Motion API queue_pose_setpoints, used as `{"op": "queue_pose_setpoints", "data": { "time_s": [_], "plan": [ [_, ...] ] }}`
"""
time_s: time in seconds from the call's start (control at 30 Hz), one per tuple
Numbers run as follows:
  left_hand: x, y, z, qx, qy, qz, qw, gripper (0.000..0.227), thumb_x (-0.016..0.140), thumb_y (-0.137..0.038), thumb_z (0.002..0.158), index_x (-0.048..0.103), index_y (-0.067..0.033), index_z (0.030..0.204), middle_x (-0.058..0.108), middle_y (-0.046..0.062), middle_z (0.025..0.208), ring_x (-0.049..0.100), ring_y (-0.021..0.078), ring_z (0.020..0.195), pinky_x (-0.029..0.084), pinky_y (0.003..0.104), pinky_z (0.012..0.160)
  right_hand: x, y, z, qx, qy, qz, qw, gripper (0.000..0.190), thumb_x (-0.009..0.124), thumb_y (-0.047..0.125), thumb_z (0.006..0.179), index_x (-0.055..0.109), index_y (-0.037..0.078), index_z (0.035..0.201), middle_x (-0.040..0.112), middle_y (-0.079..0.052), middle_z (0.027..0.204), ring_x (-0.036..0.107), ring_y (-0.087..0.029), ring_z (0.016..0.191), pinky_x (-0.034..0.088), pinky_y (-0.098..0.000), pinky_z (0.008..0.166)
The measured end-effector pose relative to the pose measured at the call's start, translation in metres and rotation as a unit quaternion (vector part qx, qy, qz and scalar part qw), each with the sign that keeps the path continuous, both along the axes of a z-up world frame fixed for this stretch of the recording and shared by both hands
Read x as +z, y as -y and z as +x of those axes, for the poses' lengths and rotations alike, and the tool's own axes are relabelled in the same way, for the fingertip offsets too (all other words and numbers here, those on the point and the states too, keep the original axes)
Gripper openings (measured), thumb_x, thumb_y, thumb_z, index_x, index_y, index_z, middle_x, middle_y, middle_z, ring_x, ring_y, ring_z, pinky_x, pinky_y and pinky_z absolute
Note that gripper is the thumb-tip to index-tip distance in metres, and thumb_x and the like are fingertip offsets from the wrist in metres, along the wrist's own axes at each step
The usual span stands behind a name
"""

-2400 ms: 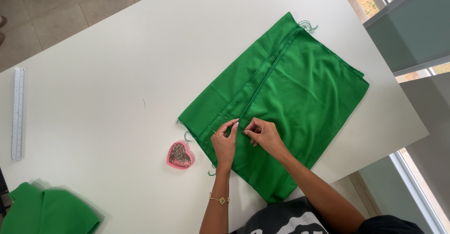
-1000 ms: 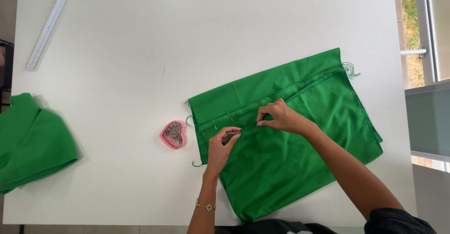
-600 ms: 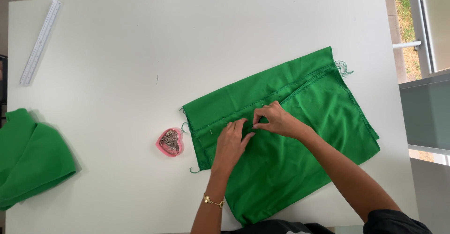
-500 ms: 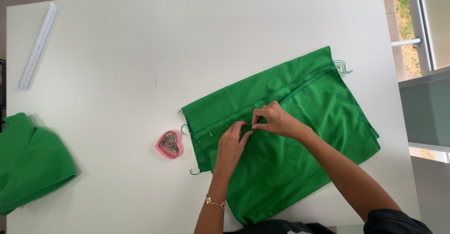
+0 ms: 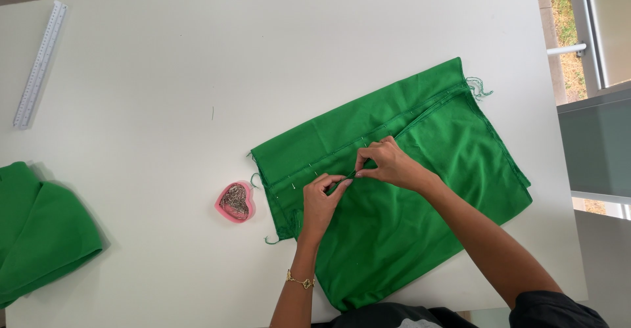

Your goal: The person is pinning a fold in a piece of green fabric on a white table to prepare it for sewing.

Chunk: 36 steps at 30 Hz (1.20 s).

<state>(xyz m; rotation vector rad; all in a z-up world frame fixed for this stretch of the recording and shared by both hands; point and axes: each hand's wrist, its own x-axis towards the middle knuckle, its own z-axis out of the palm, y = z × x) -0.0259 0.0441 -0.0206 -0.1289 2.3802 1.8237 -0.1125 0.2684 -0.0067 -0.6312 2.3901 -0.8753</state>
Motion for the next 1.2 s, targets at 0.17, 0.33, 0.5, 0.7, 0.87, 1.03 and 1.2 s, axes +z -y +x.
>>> {"op": "queue_pose_setpoints", "data": {
  "time_s": [0.17,0.33,0.5,0.7,0.87,1.03,1.2],
  "plan": [
    [-0.003,-0.003,0.0,0.025,0.011,0.02,0.999,0.012,0.089,-0.028,0.095,0.088,-0.0159,0.094,0.061,0.009,0.064,0.056,0.0055,0.071,0.048,0.028,0.065,-0.007,0.001,0.002,0.004,-0.015,0.017,1.0,0.02,0.086,0.039,0.091,0.073,0.024,0.095,0.082,0.003,0.099,0.075,-0.019,0.109,0.04,-0.0421,0.113],
    [0.001,-0.005,-0.002,0.033,0.011,0.03,0.999,0.011,0.088,-0.027,0.095,0.089,-0.0165,0.094,0.064,0.01,0.064,0.055,0.0056,0.07,0.047,0.029,0.064,-0.009,0.002,0.003,0.012,-0.024,0.036,0.999,0.019,0.086,0.037,0.091,0.073,0.025,0.095,0.082,0.003,0.098,0.075,-0.019,0.109,0.039,-0.0421,0.114],
    [-0.001,-0.007,-0.001,0.042,0.023,0.01,0.999,0.009,0.086,-0.024,0.096,0.09,-0.0166,0.097,0.071,0.012,0.07,0.06,0.0088,0.074,0.051,0.032,0.069,-0.023,0.002,0.007,-0.013,-0.066,0.028,0.997,0.023,0.085,0.04,0.09,0.07,0.026,0.1,0.079,0.002,0.094,0.075,-0.02,0.103,0.041,-0.0419,0.109],
    [0.0,-0.008,0.001,0.047,0.021,-0.008,0.999,0.01,0.086,-0.024,0.095,0.09,-0.0157,0.098,0.075,0.015,0.075,0.066,0.0137,0.075,0.053,0.034,0.071,-0.021,-0.017,0.006,-0.041,-0.112,0.03,0.992,0.026,0.083,0.039,0.091,0.068,0.027,0.109,0.079,0.001,0.096,0.075,-0.019,0.105,0.041,-0.0402,0.108],
    [-0.005,-0.008,0.002,0.046,0.017,-0.008,0.999,0.01,0.086,-0.025,0.095,0.09,-0.0166,0.098,0.078,0.012,0.077,0.069,0.0115,0.078,0.056,0.033,0.074,-0.026,-0.052,-0.003,-0.073,-0.162,0.053,0.983,0.021,0.082,0.042,0.092,0.072,0.028,0.104,0.081,0.003,0.095,0.075,-0.017,0.104,0.039,-0.0416,0.112],
    [-0.004,-0.008,0.001,0.042,0.004,-0.011,0.999,0.012,0.085,-0.024,0.095,0.09,-0.0138,0.099,0.079,0.014,0.079,0.072,0.0149,0.079,0.057,0.036,0.075,-0.019,-0.1,-0.019,-0.098,-0.205,0.086,0.97,0.017,0.082,0.04,0.092,0.072,0.029,0.101,0.081,0.006,0.097,0.074,-0.015,0.103,0.037,-0.0434,0.116],
    [-0.007,-0.007,0.003,0.056,0.03,-0.001,0.998,0.014,0.086,-0.026,0.094,0.091,-0.0134,0.097,0.079,0.012,0.075,0.068,0.0121,0.076,0.058,0.035,0.076,-0.012,-0.15,-0.04,-0.139,-0.251,0.131,0.949,0.015,0.083,0.039,0.092,0.075,0.029,0.1,0.082,0.009,0.097,0.075,-0.015,0.102,0.037,-0.0446,0.118]
  ]
}}
